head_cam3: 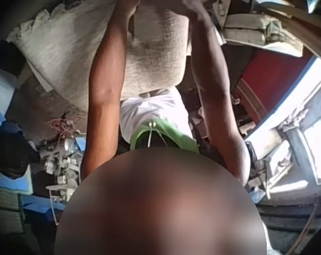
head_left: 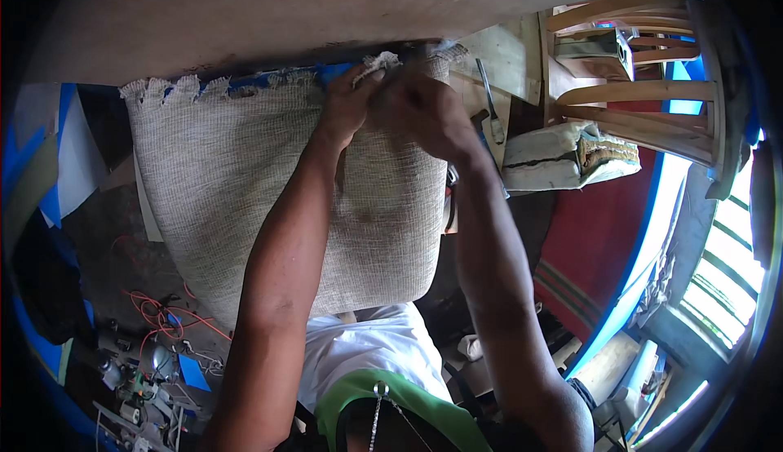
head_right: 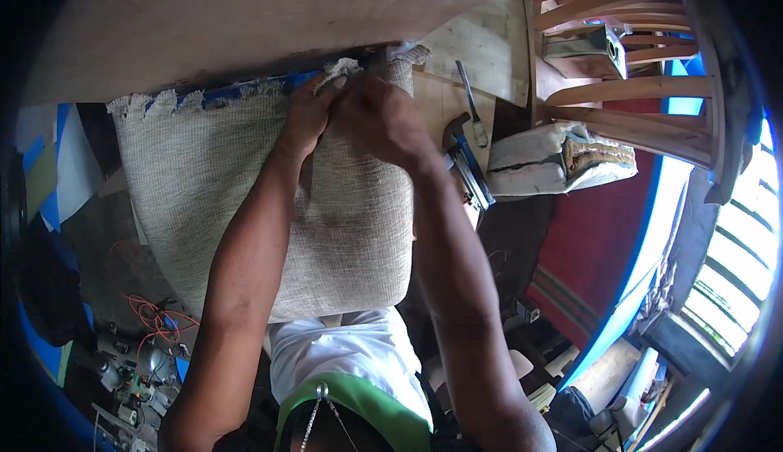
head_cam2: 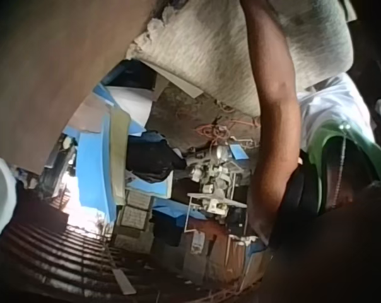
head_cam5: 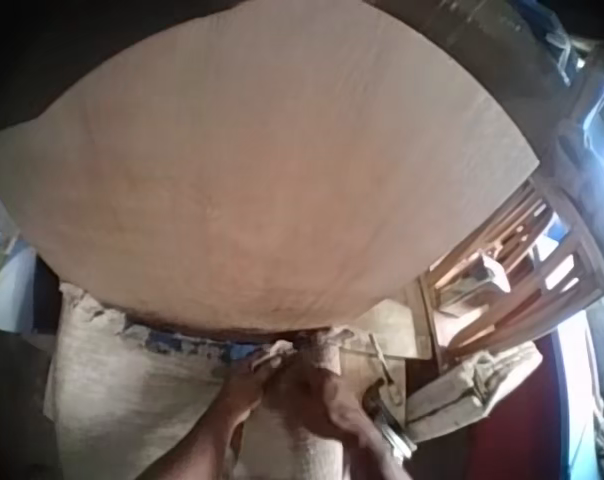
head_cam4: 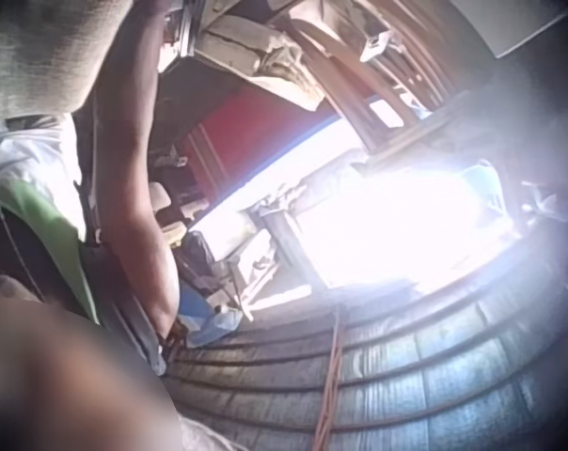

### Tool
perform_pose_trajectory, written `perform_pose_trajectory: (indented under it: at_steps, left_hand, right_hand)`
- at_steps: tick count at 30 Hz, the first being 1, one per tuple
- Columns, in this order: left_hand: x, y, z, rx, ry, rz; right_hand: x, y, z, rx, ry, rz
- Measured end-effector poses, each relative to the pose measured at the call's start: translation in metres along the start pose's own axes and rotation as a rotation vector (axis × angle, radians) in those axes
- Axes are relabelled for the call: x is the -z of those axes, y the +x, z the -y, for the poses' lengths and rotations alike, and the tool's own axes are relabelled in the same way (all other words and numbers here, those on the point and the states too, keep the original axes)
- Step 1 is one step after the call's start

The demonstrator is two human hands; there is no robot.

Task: Securing fabric onto a chair seat frame using a pneumatic staple gun.

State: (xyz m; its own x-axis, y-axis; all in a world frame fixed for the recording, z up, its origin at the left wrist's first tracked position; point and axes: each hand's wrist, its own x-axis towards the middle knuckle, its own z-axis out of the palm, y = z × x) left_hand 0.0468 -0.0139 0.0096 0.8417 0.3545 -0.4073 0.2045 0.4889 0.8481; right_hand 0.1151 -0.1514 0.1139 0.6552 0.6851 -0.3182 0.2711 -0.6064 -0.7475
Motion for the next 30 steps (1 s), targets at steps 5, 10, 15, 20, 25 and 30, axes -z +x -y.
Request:
perform_pose_trajectory:
  at_steps: [5, 10, 15, 20, 25, 30]
  left_hand:
    - [0.0, 0.007, -0.001, -0.032, -0.055, -0.078]
    - [-0.004, 0.007, -0.006, 0.002, -0.27, -0.065]
    - [0.006, 0.013, 0.004, 0.02, -0.237, 0.054]
    - [-0.001, 0.006, 0.0, 0.014, -0.212, 0.069]
    - [0.004, 0.002, 0.0, -0.047, -0.205, 0.12]
    - [-0.007, 0.004, 0.006, -0.14, 0.054, 0.063]
  right_hand:
    - [0.119, -0.09, -0.109, 0.154, 1.56, -0.454]
    - [0.064, -0.095, -0.071, -0.187, 0.92, -0.929]
    - [-0.002, -0.03, -0.003, -0.028, 0.023, -0.536]
    - [-0.017, 0.024, -0.006, 0.156, -0.588, -0.605]
    - [-0.032, 0.038, -0.005, 0.134, -0.654, -0.676]
    - [-0.003, 0.017, -0.025, 0.009, 0.044, -0.684]
